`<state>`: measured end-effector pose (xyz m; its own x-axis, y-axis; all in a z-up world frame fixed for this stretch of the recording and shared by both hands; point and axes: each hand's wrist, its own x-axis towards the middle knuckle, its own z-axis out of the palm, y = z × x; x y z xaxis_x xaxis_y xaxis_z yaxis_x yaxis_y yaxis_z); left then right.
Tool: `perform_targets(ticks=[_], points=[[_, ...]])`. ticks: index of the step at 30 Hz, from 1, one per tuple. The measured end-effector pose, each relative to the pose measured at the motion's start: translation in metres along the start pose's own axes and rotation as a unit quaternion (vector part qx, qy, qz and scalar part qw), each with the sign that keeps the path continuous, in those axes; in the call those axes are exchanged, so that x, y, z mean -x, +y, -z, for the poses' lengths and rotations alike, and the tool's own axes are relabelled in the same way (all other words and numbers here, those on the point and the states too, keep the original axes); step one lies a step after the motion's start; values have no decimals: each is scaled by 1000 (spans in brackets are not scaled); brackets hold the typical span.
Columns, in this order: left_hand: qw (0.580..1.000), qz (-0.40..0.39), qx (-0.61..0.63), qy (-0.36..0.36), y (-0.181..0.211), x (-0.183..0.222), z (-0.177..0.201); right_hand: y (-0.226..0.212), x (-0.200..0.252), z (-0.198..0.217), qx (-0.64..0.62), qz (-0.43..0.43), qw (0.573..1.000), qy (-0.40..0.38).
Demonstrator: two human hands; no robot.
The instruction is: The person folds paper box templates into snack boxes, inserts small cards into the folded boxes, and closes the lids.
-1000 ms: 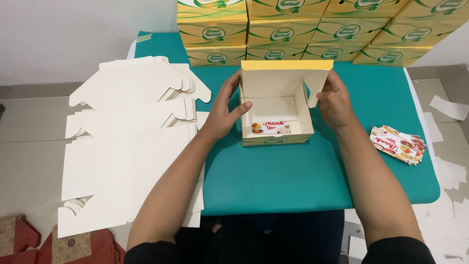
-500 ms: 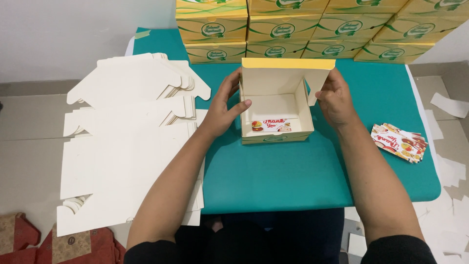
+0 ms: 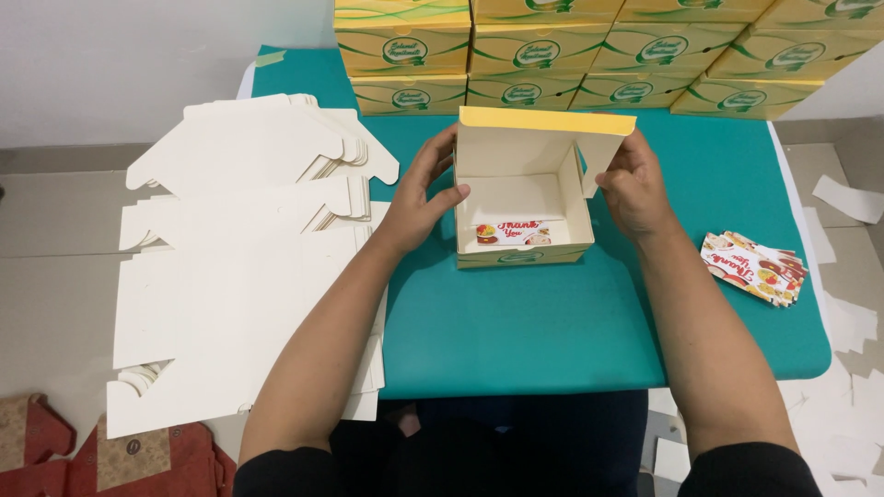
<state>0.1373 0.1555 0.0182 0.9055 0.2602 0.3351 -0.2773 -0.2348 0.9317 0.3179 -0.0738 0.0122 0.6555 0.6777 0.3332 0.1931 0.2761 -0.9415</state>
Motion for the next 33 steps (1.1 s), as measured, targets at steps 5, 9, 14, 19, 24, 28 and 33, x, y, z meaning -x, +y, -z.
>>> perform_targets(ticks=[5,9,14,19,24,28,33], points=[[1000,-2,0,-1,-1,0,0,-6,0,-4,0,2,1000,1],[1000,0,4,-10,0,0,3,-18,-1,-12,12,11,1000,-4],[1000,-16,-4,-13,8,1,5,-31,-8,-24,38,85,994,-59],[996,-69,-56,3,22,-1,6,-37,-13,-27,115,149,976,-107],[986,-88,-138,-13,17,-1,9,-51,-11,-29,249,137,950,-131],[974,-105,-199,-29,27,-3,11,-52,-10,-26,272,148,940,-143],[961,-117,-249,-31,26,-3,14,-60,-9,-32,304,189,920,-163]])
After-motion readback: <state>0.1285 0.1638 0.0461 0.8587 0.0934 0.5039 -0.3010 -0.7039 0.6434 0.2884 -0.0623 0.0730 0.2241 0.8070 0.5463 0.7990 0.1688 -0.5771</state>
